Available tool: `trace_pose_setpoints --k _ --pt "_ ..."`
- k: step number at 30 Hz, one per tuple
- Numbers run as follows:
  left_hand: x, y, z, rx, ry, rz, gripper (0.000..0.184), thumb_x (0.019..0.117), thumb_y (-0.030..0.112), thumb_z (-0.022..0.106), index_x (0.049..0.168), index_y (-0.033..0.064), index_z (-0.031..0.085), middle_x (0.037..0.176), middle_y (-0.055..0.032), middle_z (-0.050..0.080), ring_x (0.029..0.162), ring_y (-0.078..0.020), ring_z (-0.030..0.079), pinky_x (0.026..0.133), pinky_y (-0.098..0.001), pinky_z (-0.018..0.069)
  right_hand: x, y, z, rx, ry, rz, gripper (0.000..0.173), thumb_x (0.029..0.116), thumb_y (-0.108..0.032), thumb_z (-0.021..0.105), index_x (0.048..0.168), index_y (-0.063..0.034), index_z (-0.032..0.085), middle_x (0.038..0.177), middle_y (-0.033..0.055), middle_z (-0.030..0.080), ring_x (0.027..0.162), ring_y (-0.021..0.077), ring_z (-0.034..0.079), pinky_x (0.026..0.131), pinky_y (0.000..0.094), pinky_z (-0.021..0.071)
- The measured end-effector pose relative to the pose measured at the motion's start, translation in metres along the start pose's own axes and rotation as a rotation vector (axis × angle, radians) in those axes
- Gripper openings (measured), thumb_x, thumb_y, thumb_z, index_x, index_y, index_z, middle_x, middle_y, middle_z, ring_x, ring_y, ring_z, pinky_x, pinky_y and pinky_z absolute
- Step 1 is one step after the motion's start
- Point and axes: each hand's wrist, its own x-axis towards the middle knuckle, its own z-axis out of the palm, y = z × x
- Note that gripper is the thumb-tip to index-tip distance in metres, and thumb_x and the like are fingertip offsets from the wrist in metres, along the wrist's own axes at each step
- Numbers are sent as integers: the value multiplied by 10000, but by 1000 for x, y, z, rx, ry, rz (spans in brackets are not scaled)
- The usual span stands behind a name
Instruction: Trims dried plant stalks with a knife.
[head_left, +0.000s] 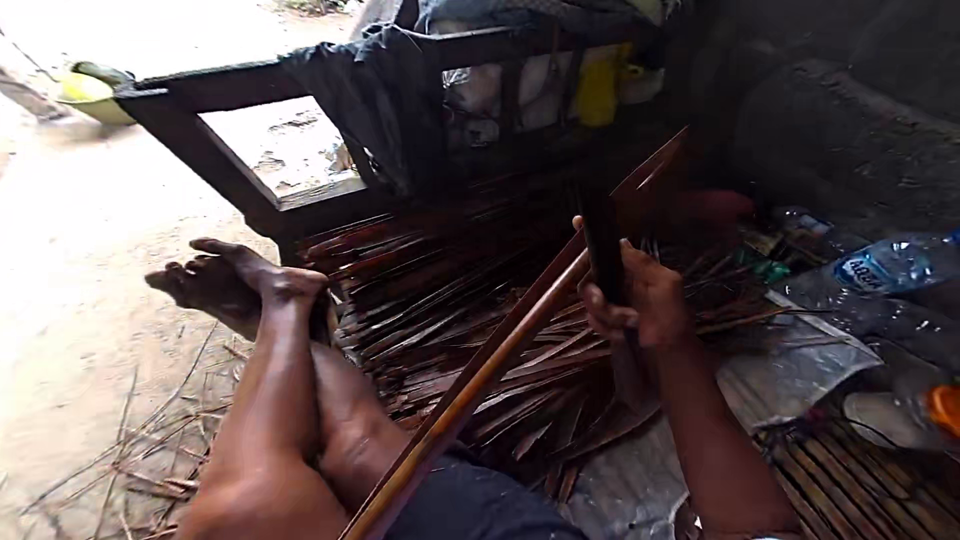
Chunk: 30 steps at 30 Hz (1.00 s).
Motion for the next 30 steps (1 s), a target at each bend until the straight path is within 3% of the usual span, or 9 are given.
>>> trace_pose_setpoints --k 2,3,4,6,7,11,14,20,30 --pt "21 -39 5 -63 -31 -166 276 977 85 571 1153 -123 617 743 -82 638 556 -70 596 495 -180 496 6 10 -22 -65 339 52 576 1071 -543 152 1068 -153 577 681 4 598 392 57 460 377 198 444" --pt "30 -69 8 -106 -75 -239 257 994 62 528 1137 -130 623 684 -76 650 503 -74 591 466 -190 497 5 25 -29 -61 461 84 590 1074 -541 141 1065 -139 574 687 9 613 392 63 450 376 211 434" --pt "43 -86 13 -117 -130 -335 253 1022 56 501 1148 -123 628 676 -84 662 493 -92 596 473 -211 511 0 43 -34 -43 485 132 545 1082 -511 128 1209 -158 523 731 6 622 409 58 459 385 208 436" --pt "65 -95 26 -116 -204 -540 234 1061 73 468 1193 -47 619 710 -81 678 515 -130 606 517 -255 529 -22 83 -26 11 420 275 522 1097 -422 109 1377 -161 464 757 6 624 428 61 478 393 210 443" --pt "62 -113 33 -146 -205 -486 232 1067 97 421 1205 4 583 703 -34 671 486 -84 575 465 -219 497 -36 104 -17 54 360 351 523 1096 -400 110 1407 -166 459 758 4 627 437 60 489 402 210 449" --pt "59 -129 42 -317 -205 -440 231 1082 107 354 1205 40 538 694 -27 679 447 -35 539 416 -163 437 -81 169 17 273 188 484 527 1063 -416 129 1420 -201 452 775 -14 668 471 50 535 444 200 475" --pt "59 -126 39 -331 -219 -444 306 1076 134 340 1270 37 556 838 -37 722 484 -42 563 431 -175 461 -98 200 30 210 143 347 397 1045 -318 314 1368 -118 430 885 19 688 538 87 604 534 239 556" --pt "53 -129 35 -485 -266 -382 313 1055 93 391 1307 27 565 915 -17 691 607 -79 657 539 -219 572 -110 176 52 -203 100 457 374 961 -51 327 1318 -50 439 854 -19 678 460 27 549 434 187 511" --pt "41 -131 54 -553 -15 -377 303 993 -22 530 1279 -53 623 984 -103 730 730 -149 724 680 -273 628 -126 158 64 10 20 733 348 955 -51 303 1238 -104 499 834 7 688 483 44 571 435 192 502"
